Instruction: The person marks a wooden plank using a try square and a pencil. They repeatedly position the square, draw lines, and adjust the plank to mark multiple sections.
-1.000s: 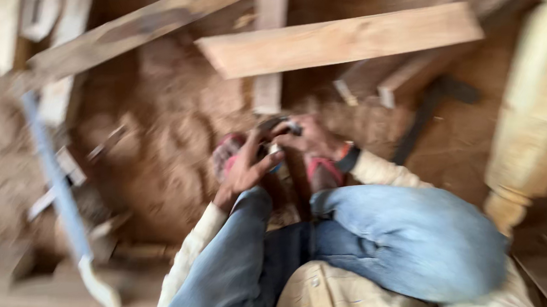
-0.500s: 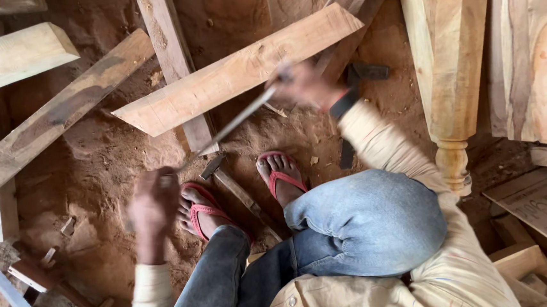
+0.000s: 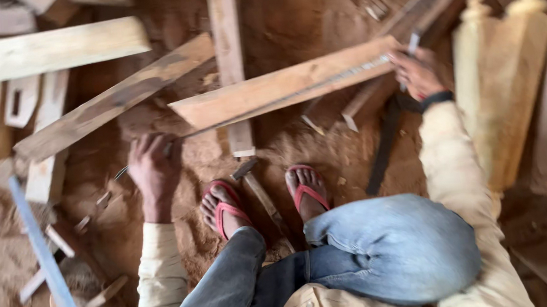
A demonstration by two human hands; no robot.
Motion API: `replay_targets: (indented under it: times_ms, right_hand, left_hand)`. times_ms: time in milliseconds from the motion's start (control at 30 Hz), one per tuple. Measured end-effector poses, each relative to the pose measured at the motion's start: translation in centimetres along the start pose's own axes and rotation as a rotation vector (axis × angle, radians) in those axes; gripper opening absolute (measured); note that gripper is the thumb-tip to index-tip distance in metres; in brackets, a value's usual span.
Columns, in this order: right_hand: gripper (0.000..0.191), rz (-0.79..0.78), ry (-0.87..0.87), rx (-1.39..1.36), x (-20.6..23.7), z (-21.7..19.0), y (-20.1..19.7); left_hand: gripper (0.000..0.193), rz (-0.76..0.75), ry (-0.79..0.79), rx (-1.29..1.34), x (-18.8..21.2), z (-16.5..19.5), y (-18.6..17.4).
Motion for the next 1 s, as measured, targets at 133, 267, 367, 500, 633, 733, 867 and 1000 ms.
replay_targets:
  times_ms: [133,267,367,500,633,733,867,1000]
  right_hand:
    - [0.01,-0.024,0.006,-0.036,-1.5,1.3,-2.4]
    - [0.012,-0.033,0.029,-0.05,-2.1,2.3,-3.7]
    - [0.013,-0.029,0.015,0.076,-0.6,0.2,-4.4]
    - [0.024,-0.117,-0.018,0.173,-2.3,-3.3,-3.2]
    - [0.028,-0.137,-0.193,0.193,-1.8,-5.0,-3.1]
    - [0.027,-0.128,-0.196,0.62,-0.7,-5.4,-2.0]
    - [0.032,-0.161,-0.372,0.654,-0.5,-6.0,0.9]
    - [0.034,-0.145,-0.44,0.878,-1.3,-5.9,1.4]
  left_hand:
    - [0.012,0.019,0.026,0.076,0.7,-0.3,-0.3]
    - [0.013,-0.134,-0.095,-0.002,0.8,-2.8,1.9]
    - [0.014,-0.11,-0.058,-0.022,-0.5,-2.9,2.1]
    - [0.018,-0.031,-0.075,0.031,-1.6,-2.2,-0.1]
    - [0.018,0.036,-0.098,0.058,-2.3,-1.6,-0.6]
    - [0.022,0.07,-0.096,0.007,-1.7,-2.5,0.3]
    - [0.035,-0.066,-0.064,-0.053,-0.9,-4.2,3.5]
    - [0.003,0.044,0.052,0.052,-2.2,-2.6,1.7]
Point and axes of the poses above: each hand's wrist, its own x-axis away from the middle knuckle, its own y-axis out of the palm, z = x × y, the point moved 8 cm from there along -x, towards the middle knuckle, and after that the axes turned 10 degrees about -y, right-handed, at the moved point
